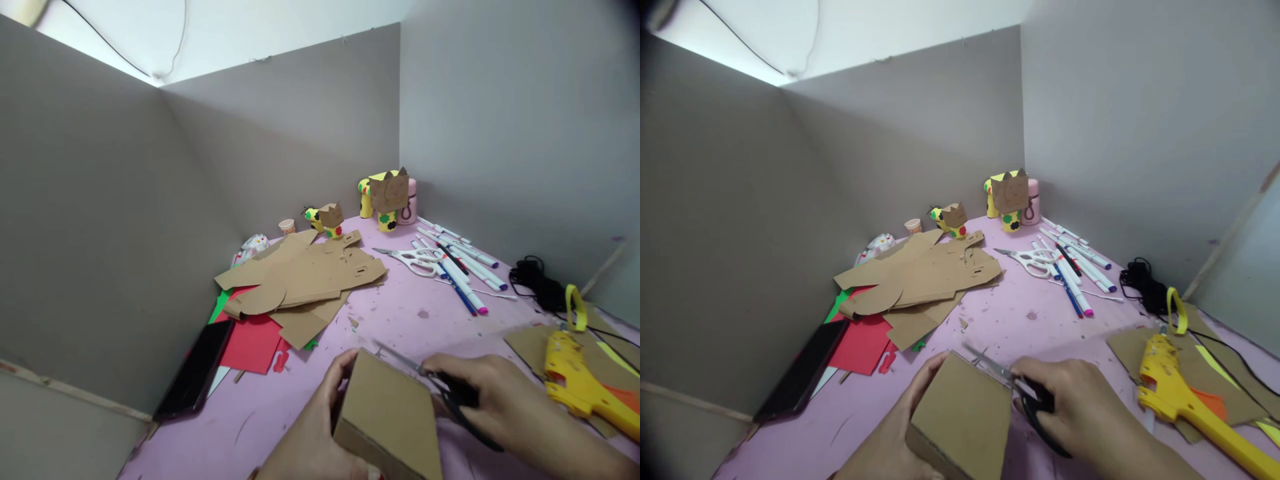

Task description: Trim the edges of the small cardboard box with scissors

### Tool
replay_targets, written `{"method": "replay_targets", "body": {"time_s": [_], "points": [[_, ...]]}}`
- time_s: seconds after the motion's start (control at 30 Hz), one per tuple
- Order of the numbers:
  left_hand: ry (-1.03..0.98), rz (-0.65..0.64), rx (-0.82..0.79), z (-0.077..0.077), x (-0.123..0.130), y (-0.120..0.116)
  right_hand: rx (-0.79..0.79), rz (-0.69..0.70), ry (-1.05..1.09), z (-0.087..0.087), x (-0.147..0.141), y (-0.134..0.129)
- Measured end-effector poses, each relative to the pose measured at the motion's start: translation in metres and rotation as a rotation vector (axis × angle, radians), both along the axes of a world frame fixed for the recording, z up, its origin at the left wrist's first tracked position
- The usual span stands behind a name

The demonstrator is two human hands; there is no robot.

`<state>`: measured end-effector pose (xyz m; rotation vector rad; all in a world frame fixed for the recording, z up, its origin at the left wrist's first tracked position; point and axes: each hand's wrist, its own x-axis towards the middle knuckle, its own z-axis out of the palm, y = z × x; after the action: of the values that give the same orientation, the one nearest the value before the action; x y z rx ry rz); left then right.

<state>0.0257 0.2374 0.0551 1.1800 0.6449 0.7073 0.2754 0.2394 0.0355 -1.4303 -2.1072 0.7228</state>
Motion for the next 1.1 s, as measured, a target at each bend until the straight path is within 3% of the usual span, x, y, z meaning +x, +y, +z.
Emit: {"method": "replay_targets", "body": {"time_s": [0.1, 0.17, 0.27, 0.33, 0.47, 0.67, 0.73, 0.97, 1.1], "points": [[-0.115, 0.134, -0.077, -0.006, -0.001, 0.000, -0.124, -0.155, 0.457, -0.011, -0.005, 0.002], [-0.189, 0.243, -0.210, -0.009, -0.003, 0.001, -0.240, -0.150, 0.704, -0.017, -0.010, 0.003], [-0.376, 0.288, -0.484, -0.008, -0.006, 0.003, -0.305, -0.096, 0.848, -0.022, -0.017, 0.007], [-0.451, 0.228, -0.594, -0.005, -0.006, 0.004, -0.282, -0.119, 0.874, -0.023, -0.019, 0.010], [-0.407, 0.154, -0.665, -0.004, -0.002, 0.004, -0.265, -0.136, 0.880, -0.023, -0.022, 0.014], [-0.469, 0.366, -0.604, -0.010, -0.004, 0.006, -0.309, -0.060, 0.841, -0.023, -0.028, 0.009], [-0.481, 0.381, -0.599, -0.010, -0.006, 0.007, -0.315, -0.046, 0.820, -0.025, -0.028, 0.008], [-0.538, 0.043, -0.552, -0.012, -0.008, 0.009, -0.263, -0.041, 0.694, -0.031, -0.022, 0.009], [-0.477, 0.074, -0.581, -0.022, -0.010, 0.013, -0.240, -0.055, 0.588, -0.031, -0.016, 0.010]]}}
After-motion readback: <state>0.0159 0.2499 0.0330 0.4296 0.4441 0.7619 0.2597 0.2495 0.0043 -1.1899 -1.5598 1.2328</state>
